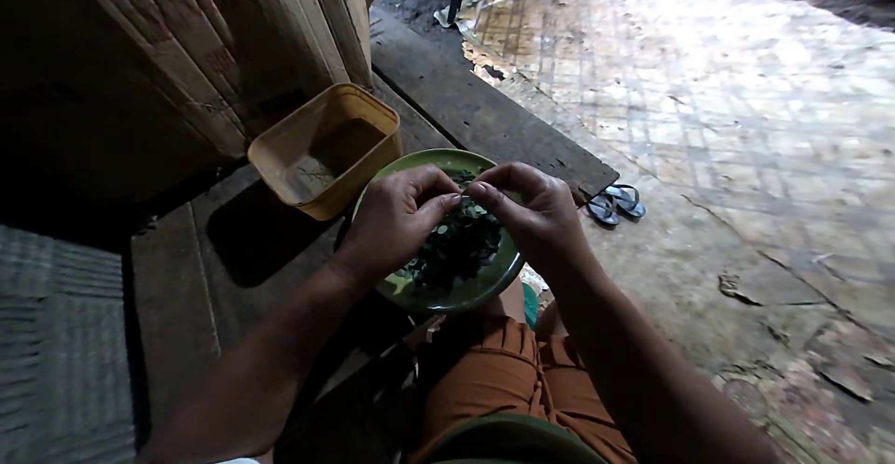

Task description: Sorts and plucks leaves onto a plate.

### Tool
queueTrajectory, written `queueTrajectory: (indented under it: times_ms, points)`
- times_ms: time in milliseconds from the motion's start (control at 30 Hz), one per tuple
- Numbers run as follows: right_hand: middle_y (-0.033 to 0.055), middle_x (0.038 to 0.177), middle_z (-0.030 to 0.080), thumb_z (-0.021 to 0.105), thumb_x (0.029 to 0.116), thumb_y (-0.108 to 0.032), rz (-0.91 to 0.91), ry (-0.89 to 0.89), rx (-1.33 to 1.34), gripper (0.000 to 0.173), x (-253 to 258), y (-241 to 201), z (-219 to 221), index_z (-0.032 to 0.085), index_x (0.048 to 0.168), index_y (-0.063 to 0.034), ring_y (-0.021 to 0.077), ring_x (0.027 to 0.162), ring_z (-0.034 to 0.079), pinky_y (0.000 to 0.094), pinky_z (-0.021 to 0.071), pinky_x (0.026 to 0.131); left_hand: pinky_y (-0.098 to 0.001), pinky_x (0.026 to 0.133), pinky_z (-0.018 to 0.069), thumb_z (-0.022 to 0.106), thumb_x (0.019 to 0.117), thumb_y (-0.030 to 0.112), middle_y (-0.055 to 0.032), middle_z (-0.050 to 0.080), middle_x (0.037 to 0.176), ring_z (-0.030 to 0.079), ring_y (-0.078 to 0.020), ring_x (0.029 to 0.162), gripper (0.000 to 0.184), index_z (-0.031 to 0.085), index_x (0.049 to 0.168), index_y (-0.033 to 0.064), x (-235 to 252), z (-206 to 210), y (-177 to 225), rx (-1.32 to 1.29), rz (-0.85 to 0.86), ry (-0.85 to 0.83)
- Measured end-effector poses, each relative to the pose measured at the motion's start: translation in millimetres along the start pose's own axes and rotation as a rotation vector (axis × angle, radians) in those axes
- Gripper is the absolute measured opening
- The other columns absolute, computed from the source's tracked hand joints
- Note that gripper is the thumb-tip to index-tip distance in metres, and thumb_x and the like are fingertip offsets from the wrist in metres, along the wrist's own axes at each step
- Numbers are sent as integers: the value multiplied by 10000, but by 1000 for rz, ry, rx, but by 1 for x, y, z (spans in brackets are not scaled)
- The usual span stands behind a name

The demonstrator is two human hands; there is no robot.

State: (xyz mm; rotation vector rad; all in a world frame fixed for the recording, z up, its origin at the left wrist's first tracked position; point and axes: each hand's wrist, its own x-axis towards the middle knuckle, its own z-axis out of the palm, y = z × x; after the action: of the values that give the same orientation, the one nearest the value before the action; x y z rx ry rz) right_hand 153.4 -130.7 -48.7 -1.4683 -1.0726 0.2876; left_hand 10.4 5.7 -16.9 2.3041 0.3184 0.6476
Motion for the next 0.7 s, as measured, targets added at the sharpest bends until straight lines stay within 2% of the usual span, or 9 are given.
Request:
queueTrajectory:
  times_ms: [100, 167, 233, 300, 367, 433, 467, 600, 700]
  points:
    - [-43, 934, 703, 669, 984, -222, -54, 27, -42, 146, 2, 7, -2, 712, 1027, -89, -9, 866, 653, 210, 555, 795, -165, 698, 531, 674, 979, 166, 49, 699, 861, 627, 28, 746, 85, 728, 979, 101, 3, -10, -3, 70, 28, 49]
    - [-20, 956, 713, 680, 979, -232, -77, 17, -172, 150, 4, 8, -4, 724, 1026, -96, 29, 891, 668, 265, 564, 835, -213, 736, 546, 659, 989, 179, 13, 706, 887, 640, -7, 777, 117, 730, 1002, 86, 7, -24, -7, 187, 25, 118]
    - [44, 1009, 722, 684, 971, -208, -102, -61, -335, 152, 3, 5, -6, 758, 1043, -96, 172, 986, 663, 476, 483, 955, -335, 783, 558, 624, 1017, 201, -59, 717, 946, 668, -112, 834, 174, 725, 1055, 65, 12, -40, -15, 350, -21, 178]
    - [57, 1098, 728, 670, 969, -204, -136, -147, -474, 196, 3, 4, -6, 766, 1127, -139, 257, 1093, 645, 579, 412, 1013, -457, 816, 559, 568, 1041, 202, -126, 727, 995, 697, -229, 892, 225, 724, 1088, 47, 16, -55, -27, 512, -65, 242]
    - [61, 1166, 719, 665, 961, -186, -162, -177, -548, 253, 2, 5, -6, 749, 1198, -154, 292, 1145, 632, 599, 401, 1025, -544, 926, 521, 524, 1062, 199, -176, 719, 1107, 683, -336, 1056, 271, 718, 1154, 35, 18, -63, -35, 636, -126, 255]
    - [47, 1202, 713, 658, 962, -182, -162, -179, -574, 272, 1, 5, -7, 739, 1222, -168, 293, 1177, 620, 599, 400, 1038, -580, 1072, 424, 534, 1055, 181, -205, 663, 1283, 568, -417, 1271, 300, 694, 1256, 27, 18, -64, -39, 692, -123, 225]
    - [46, 1209, 713, 662, 965, -179, -157, -170, -574, 267, 0, 5, -8, 739, 1221, -168, 298, 1189, 617, 602, 397, 1044, -593, 1093, 397, 544, 1045, 172, -213, 633, 1333, 526, -433, 1315, 311, 683, 1286, 33, 18, -61, -38, 683, -97, 205]
    - [66, 1207, 711, 644, 973, -176, -130, -121, -576, 267, -4, 6, -13, 740, 1221, -157, 311, 1199, 612, 613, 388, 1045, -576, 1089, 420, 577, 1013, 129, -175, 648, 1333, 537, -393, 1320, 285, 721, 1253, 75, 15, -27, -28, 486, 54, 14]
    - [67, 1204, 710, 641, 975, -198, -112, -107, -594, 261, -7, 8, -15, 742, 1213, -158, 309, 1188, 617, 604, 396, 1039, -582, 1107, 400, 559, 1038, 228, -141, 627, 1371, 510, -352, 1360, 306, 717, 1262, 92, 10, -3, -32, 423, 74, -178]
